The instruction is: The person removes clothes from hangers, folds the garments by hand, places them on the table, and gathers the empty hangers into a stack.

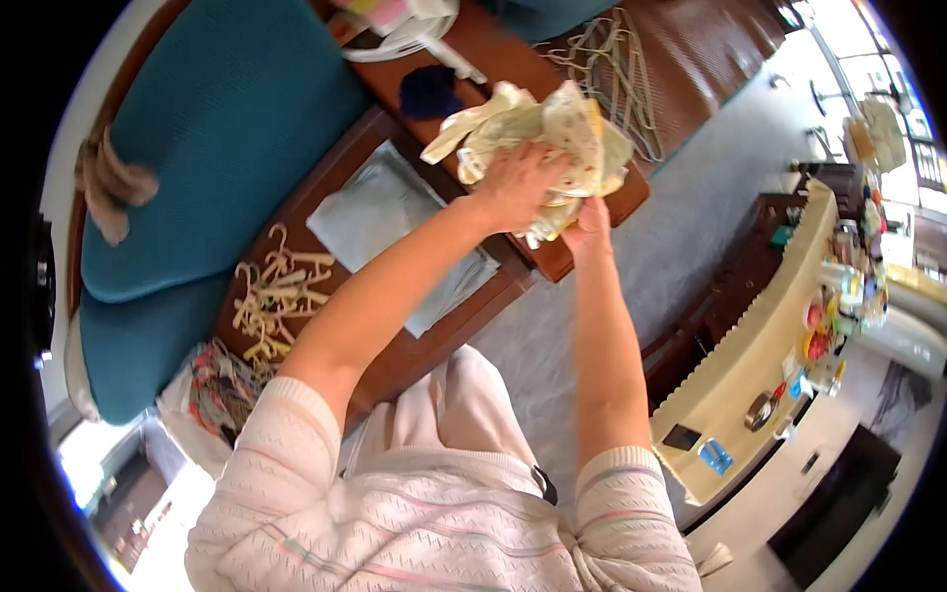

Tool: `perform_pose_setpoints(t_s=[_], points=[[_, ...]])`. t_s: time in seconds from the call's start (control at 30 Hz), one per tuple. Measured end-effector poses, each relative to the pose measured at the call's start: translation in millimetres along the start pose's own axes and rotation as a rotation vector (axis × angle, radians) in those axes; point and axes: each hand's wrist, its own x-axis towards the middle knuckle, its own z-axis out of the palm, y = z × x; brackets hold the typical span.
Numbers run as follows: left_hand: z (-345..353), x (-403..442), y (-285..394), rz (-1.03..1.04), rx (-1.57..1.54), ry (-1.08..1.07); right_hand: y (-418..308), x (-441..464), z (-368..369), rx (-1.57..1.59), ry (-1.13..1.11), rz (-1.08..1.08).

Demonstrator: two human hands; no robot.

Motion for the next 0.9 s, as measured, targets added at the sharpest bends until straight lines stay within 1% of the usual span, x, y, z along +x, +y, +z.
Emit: perform_pose_setpoints(t_s=[0.03,0.07,0.1,0.13,0.17,0.2,0.23,0.3,0.37,0.43,0.47,0.5,0.53,0.57,0.63,0.67,0.7,0.73,0.77,0.8,0.83,0.87,0.9], points=[[3,-2,4,-0.029,0.005,0.023,-2,-2,1,-0.045,0.017,0.013],[6,1,6,-0.035,-0.072,0.054,-3,0,-4,-0.032,0.047,0.035],[9,6,7,-0.053,-0.145,0.095,-5,-16,16,-0.103,0.146,0.003],[7,10,7,-0.087,-0.250,0.119,-9,-12,5,-0.068,0.037,0.057],[27,20,9,-0.120,-0.210,0.214,-11,-14,13,-0.190,0.086,0.026],[39,27,13,-0.184,-0.118,0.138,-18,-11,15,-0.198,0.050,0.142],[48,27,10,-0.116,-0.105,0.122,-19,-8,10,-0.271,0.001,0.155],[47,6,15,-0.115,-0.079,0.282,-25,5,-3,-0.232,0.007,0.158],[21,-20,16,-0.058,-0.028,0.269,-36,13,-12,-0.284,0.110,0.206],[13,-59,15,-0.038,-0.023,0.408,-39,-1,-5,-0.391,0.128,0.185],[8,-82,9,-0.030,-0.016,0.476,-46,0,-13,-0.426,0.204,0.207],[-3,-115,-2,-0.046,-0.166,0.425,-54,2,-19,-0.464,0.277,0.217],[-2,-145,-15,-0.143,-0.280,0.298,-57,-5,-18,-0.561,0.330,0.189],[15,-183,-31,-0.269,-0.294,0.330,-62,-10,-14,-0.658,0.382,0.151],[40,-277,-65,-0.584,-0.349,0.177,-67,-36,-5,-0.772,0.339,0.131],[28,-328,-73,-0.795,-0.371,0.083,-73,-45,-11,-0.746,0.334,0.142],[16,-378,-82,-1.003,-0.380,-0.024,-95,-41,-42,-0.692,0.242,0.246],[42,-432,-96,-1.157,-0.289,-0.017,-117,-37,-74,-0.644,0.152,0.353],[24,-476,-98,-1.379,-0.321,-0.092,-132,-37,-98,-0.621,0.064,0.487],[31,-526,-109,-1.540,-0.352,-0.059,-146,-39,-120,-0.607,-0.029,0.620],[64,-585,-122,-1.631,-0.281,0.135,-135,-52,-124,-0.642,-0.049,0.661],[41,-619,-126,-1.835,-0.373,0.133,-124,-66,-127,-0.677,-0.071,0.701],[39,-656,-132,-1.908,-0.280,0.168,-106,-85,-126,-0.703,-0.103,0.715]])
